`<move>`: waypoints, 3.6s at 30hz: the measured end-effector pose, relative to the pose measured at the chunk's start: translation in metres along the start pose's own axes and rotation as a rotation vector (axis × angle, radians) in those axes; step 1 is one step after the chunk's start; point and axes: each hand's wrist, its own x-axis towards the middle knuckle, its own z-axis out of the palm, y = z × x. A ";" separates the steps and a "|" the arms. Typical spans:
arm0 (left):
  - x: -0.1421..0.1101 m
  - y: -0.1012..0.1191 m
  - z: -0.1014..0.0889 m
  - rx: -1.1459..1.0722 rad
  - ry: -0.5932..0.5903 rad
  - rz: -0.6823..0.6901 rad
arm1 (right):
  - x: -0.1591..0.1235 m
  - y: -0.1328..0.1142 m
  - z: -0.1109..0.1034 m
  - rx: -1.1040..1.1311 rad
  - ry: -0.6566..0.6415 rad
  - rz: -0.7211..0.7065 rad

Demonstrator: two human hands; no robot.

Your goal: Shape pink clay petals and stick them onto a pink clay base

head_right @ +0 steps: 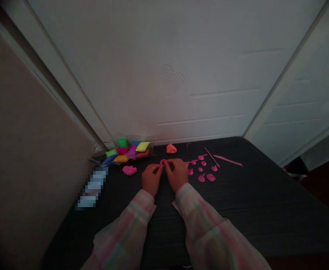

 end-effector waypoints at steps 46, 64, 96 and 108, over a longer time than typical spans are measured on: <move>0.002 0.001 -0.004 -0.033 0.151 0.020 | 0.001 -0.001 -0.002 -0.047 -0.043 -0.051; 0.003 0.000 -0.004 -0.029 0.105 0.078 | 0.002 0.000 -0.003 -0.071 -0.087 -0.140; 0.004 -0.002 -0.003 -0.035 0.083 0.037 | 0.000 0.000 0.001 -0.030 -0.114 -0.099; 0.003 -0.001 -0.002 -0.004 0.062 0.028 | -0.001 -0.001 0.002 -0.027 -0.146 -0.072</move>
